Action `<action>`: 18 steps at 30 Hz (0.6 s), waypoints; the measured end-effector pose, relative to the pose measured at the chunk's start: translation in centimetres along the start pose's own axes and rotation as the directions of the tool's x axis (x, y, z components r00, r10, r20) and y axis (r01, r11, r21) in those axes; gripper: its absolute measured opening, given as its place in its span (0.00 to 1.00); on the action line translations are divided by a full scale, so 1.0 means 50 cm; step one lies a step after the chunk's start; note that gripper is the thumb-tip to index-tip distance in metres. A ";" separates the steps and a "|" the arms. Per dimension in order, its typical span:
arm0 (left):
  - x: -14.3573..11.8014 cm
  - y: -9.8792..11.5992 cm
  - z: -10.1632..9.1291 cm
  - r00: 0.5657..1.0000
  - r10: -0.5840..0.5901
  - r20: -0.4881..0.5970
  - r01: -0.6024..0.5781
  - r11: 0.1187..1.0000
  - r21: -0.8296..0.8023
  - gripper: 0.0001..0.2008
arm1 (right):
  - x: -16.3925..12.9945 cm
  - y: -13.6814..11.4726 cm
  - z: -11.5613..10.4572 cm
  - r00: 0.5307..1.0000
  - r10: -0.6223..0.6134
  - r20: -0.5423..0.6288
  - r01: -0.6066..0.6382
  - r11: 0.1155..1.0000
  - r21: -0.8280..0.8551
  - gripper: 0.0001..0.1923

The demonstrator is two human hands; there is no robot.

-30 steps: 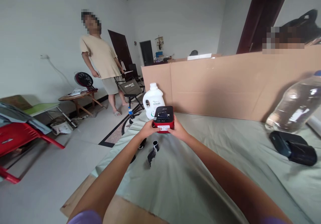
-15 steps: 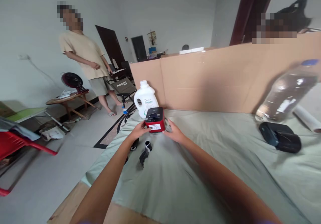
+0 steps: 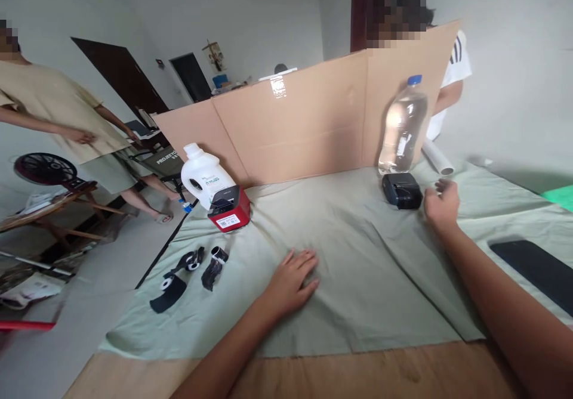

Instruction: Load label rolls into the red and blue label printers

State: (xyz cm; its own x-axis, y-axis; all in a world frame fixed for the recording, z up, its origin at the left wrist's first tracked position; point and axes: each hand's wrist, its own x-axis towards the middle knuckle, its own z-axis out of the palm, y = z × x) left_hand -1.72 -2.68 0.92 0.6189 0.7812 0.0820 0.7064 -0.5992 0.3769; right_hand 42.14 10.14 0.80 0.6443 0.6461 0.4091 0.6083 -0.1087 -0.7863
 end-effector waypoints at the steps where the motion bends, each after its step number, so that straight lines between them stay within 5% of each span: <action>1: 0.010 0.010 0.007 0.998 0.012 0.055 -0.013 1.000 0.019 0.27 | 0.004 0.003 0.005 0.994 0.077 0.071 -0.079 0.997 0.025 0.29; 4: 0.014 0.026 0.020 0.989 0.012 0.146 -0.021 0.998 0.064 0.31 | 0.004 -0.010 0.019 0.960 0.160 0.230 -0.157 0.987 -0.031 0.43; 8: -0.004 0.029 0.028 0.986 0.002 0.166 -0.017 0.996 0.089 0.31 | -0.006 -0.042 0.030 0.958 0.059 0.280 0.010 0.971 -0.239 0.60; 14: -0.006 0.029 0.029 0.993 0.011 0.115 -0.016 0.999 0.044 0.30 | -0.050 -0.095 0.015 0.962 0.042 0.270 0.071 0.915 -0.396 0.53; 18: -0.009 0.027 0.031 0.999 0.028 0.031 -0.027 0.999 -0.041 0.30 | -0.145 -0.174 -0.004 0.942 -0.075 0.327 0.182 0.933 -0.311 0.52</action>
State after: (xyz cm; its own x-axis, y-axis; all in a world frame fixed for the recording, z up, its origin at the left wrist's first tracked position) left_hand -0.52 -4.09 -0.04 0.6491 0.7580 0.0640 0.6746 -0.6125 0.4119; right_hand 32.26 6.25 4.75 0.4096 0.8640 0.2927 0.8289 -0.2185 -0.5149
